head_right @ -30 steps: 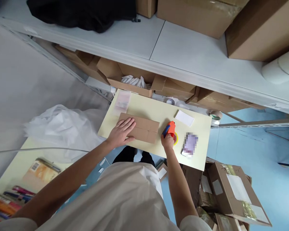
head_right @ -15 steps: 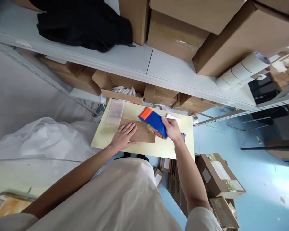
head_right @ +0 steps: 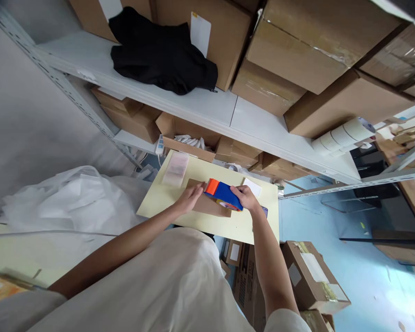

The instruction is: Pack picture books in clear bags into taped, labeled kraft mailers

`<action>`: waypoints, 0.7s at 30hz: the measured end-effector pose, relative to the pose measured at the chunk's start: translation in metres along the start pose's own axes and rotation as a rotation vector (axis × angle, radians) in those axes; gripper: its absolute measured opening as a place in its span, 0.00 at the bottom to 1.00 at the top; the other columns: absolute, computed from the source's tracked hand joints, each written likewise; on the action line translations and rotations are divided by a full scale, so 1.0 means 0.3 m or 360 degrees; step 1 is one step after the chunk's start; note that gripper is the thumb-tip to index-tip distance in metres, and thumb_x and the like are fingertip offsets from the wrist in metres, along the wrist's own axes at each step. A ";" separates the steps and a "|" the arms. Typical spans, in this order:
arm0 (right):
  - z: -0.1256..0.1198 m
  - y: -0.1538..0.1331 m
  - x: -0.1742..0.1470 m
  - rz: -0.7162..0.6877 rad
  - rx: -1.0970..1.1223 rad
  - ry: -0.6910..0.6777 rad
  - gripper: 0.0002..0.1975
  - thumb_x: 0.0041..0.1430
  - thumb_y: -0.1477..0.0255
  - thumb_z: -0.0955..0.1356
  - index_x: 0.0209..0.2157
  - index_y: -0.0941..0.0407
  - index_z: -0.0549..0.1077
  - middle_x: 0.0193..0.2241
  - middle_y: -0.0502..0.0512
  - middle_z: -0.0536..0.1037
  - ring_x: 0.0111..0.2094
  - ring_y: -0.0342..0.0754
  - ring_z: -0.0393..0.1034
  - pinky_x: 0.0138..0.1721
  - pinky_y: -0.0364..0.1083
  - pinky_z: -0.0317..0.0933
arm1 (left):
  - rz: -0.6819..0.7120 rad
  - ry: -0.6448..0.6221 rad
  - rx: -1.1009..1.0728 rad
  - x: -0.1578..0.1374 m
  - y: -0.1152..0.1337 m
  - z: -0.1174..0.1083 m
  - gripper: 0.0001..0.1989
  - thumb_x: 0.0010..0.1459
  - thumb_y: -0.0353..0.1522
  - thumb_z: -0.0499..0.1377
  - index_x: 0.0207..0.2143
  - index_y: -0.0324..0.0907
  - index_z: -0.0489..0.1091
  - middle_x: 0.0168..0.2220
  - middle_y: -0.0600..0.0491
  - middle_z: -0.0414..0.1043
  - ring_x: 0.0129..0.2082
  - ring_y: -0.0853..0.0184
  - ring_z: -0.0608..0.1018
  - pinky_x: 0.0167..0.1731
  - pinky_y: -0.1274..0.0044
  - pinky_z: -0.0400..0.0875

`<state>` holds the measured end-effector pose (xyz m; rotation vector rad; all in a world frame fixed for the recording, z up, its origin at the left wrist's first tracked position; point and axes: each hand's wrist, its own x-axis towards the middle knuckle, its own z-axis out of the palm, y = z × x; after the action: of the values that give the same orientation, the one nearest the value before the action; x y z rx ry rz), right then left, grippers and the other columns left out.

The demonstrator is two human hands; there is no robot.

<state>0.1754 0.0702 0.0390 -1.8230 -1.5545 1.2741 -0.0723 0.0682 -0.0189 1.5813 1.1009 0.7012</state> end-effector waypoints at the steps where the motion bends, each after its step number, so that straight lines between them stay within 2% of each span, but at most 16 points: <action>1: -0.001 0.005 -0.002 -0.0006 0.0021 -0.0001 0.29 0.46 0.44 0.66 0.16 0.58 0.66 0.14 0.48 0.65 0.17 0.39 0.54 0.19 0.41 0.51 | -0.0153 -0.0024 -0.0329 0.010 0.011 -0.005 0.26 0.64 0.46 0.44 0.55 0.41 0.65 0.54 0.44 0.70 0.54 0.58 0.73 0.51 0.67 0.66; 4: -0.002 0.017 -0.005 -0.0022 0.0051 -0.0003 0.29 0.44 0.44 0.67 0.15 0.58 0.65 0.13 0.47 0.65 0.17 0.39 0.53 0.19 0.41 0.51 | -0.0539 -0.0102 -0.1099 0.036 0.033 -0.013 0.26 0.55 0.50 0.56 0.47 0.40 0.70 0.46 0.43 0.76 0.45 0.58 0.78 0.46 0.68 0.69; 6: -0.002 0.020 -0.003 -0.0034 0.0046 -0.0009 0.29 0.43 0.44 0.68 0.15 0.58 0.65 0.13 0.47 0.64 0.17 0.39 0.53 0.19 0.41 0.51 | -0.0702 -0.0100 -0.1348 0.049 0.038 -0.012 0.24 0.47 0.48 0.64 0.40 0.41 0.72 0.43 0.46 0.77 0.43 0.60 0.79 0.45 0.69 0.67; 9: -0.003 0.022 0.000 -0.0040 0.0020 -0.0014 0.29 0.43 0.44 0.67 0.15 0.58 0.65 0.13 0.47 0.64 0.17 0.39 0.53 0.19 0.41 0.51 | -0.0871 -0.0144 -0.1546 0.063 0.039 -0.006 0.21 0.41 0.45 0.69 0.34 0.42 0.73 0.39 0.50 0.78 0.42 0.63 0.78 0.43 0.72 0.66; 12: -0.004 0.027 -0.001 -0.0046 -0.0015 -0.0005 0.30 0.45 0.43 0.66 0.16 0.57 0.66 0.13 0.48 0.65 0.17 0.40 0.55 0.20 0.42 0.52 | -0.0924 -0.0125 -0.1685 0.068 0.039 0.002 0.20 0.39 0.44 0.71 0.31 0.42 0.73 0.33 0.53 0.77 0.37 0.68 0.78 0.41 0.75 0.65; 15: -0.003 0.041 -0.005 -0.0059 -0.0018 0.0020 0.30 0.49 0.44 0.64 0.16 0.58 0.67 0.14 0.48 0.65 0.18 0.40 0.55 0.20 0.42 0.52 | -0.0874 -0.0026 -0.1742 0.061 0.037 0.006 0.19 0.37 0.42 0.72 0.28 0.41 0.72 0.30 0.55 0.76 0.33 0.70 0.77 0.39 0.76 0.65; 21: -0.004 0.052 -0.029 -0.0136 -0.0015 0.0037 0.28 0.52 0.46 0.63 0.17 0.58 0.66 0.15 0.48 0.64 0.19 0.40 0.54 0.22 0.41 0.51 | -0.0762 0.0154 -0.1463 0.047 0.053 0.018 0.14 0.43 0.40 0.70 0.28 0.40 0.73 0.26 0.56 0.74 0.29 0.73 0.75 0.40 0.75 0.65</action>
<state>0.1851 0.0580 0.0304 -1.7510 -1.6108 1.2043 -0.0570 0.0781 -0.0066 0.4866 0.9588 0.7915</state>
